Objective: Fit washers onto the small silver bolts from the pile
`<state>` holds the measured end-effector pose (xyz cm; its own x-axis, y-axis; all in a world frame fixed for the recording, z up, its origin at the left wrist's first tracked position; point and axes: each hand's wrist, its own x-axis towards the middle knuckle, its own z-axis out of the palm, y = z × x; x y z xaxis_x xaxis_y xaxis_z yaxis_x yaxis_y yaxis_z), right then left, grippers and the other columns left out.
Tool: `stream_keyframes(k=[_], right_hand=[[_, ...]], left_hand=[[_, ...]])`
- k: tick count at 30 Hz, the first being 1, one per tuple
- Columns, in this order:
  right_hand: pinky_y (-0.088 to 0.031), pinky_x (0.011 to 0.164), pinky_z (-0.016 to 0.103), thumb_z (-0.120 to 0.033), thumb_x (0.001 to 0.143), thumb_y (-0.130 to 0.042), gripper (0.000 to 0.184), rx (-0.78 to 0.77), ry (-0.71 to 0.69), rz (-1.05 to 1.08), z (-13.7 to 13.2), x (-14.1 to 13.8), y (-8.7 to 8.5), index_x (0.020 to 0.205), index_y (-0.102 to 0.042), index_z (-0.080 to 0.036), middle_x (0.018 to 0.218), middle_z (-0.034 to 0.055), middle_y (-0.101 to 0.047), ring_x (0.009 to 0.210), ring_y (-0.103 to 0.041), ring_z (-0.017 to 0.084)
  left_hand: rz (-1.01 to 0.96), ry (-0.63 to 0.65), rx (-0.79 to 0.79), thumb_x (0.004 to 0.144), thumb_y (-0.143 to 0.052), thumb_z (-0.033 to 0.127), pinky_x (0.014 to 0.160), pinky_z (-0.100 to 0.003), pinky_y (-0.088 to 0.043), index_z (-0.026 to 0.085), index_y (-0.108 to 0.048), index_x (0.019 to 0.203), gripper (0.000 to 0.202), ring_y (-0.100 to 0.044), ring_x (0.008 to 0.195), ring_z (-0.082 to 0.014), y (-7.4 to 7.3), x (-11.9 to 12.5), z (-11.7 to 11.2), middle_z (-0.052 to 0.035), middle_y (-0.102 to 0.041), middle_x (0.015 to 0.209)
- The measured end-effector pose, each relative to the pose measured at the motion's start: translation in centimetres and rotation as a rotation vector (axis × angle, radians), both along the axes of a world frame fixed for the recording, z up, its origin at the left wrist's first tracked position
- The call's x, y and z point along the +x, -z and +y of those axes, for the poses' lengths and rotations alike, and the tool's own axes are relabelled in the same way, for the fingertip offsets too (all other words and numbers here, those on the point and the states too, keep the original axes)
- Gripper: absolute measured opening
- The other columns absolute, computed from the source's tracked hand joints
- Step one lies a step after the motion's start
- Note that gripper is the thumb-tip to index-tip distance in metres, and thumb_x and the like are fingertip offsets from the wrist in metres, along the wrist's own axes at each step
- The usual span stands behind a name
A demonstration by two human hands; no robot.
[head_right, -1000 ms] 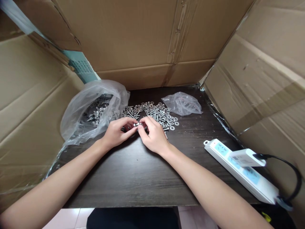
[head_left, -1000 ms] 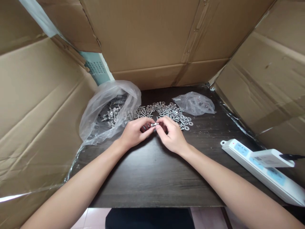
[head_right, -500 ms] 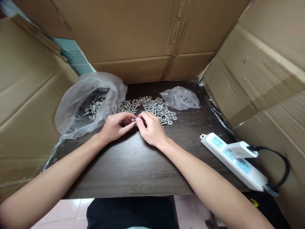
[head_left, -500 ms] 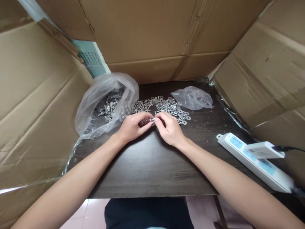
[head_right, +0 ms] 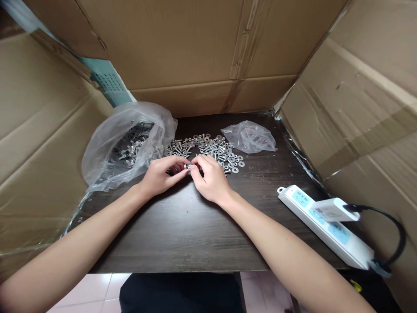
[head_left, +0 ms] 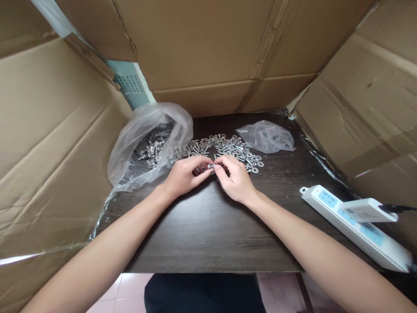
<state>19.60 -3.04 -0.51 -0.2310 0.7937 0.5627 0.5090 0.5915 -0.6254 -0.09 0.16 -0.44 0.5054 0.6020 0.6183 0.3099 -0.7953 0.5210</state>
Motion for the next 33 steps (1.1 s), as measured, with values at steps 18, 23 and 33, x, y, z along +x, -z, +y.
stream_keyframes(k=[18, 23, 33], right_hand=[[-0.044, 0.078, 0.037, -0.020, 0.101, -0.048, 0.015, -0.014, -0.007, 0.011, -0.03, -0.07, -0.03, 0.089, -0.057, -0.020, 0.087, 0.0056, -0.063, 0.086, -0.059, 0.024], [-0.043, 0.077, 0.037, -0.020, 0.098, -0.051, 0.007, -0.032, -0.009, 0.028, -0.21, -0.05, -0.41, 0.094, -0.057, -0.020, 0.088, 0.0051, -0.060, 0.084, -0.058, 0.023], [-0.045, 0.078, 0.038, -0.024, 0.103, -0.046, 0.018, -0.033, -0.014, 0.014, -0.06, -0.17, -0.22, 0.089, -0.055, -0.021, 0.086, 0.0062, -0.063, 0.084, -0.060, 0.024]], left_hand=[[0.011, 0.002, 0.024, 0.099, -0.067, 0.023, 0.066, -0.021, -0.056, 0.015, -0.069, 0.107, 0.011, -0.066, 0.070, -0.0115, -0.05, 0.02, 0.03, -0.0035, -0.073, 0.092], [-0.003, -0.013, 0.033, 0.097, -0.069, 0.021, 0.065, -0.020, -0.055, 0.015, -0.068, 0.108, 0.012, -0.066, 0.071, -0.0111, 0.00, -0.06, 0.04, -0.0034, -0.073, 0.092], [-0.013, -0.003, 0.013, 0.097, -0.069, 0.021, 0.064, -0.019, -0.054, 0.016, -0.068, 0.107, 0.012, -0.066, 0.068, -0.0102, 0.07, -0.03, 0.01, -0.0020, -0.073, 0.091]])
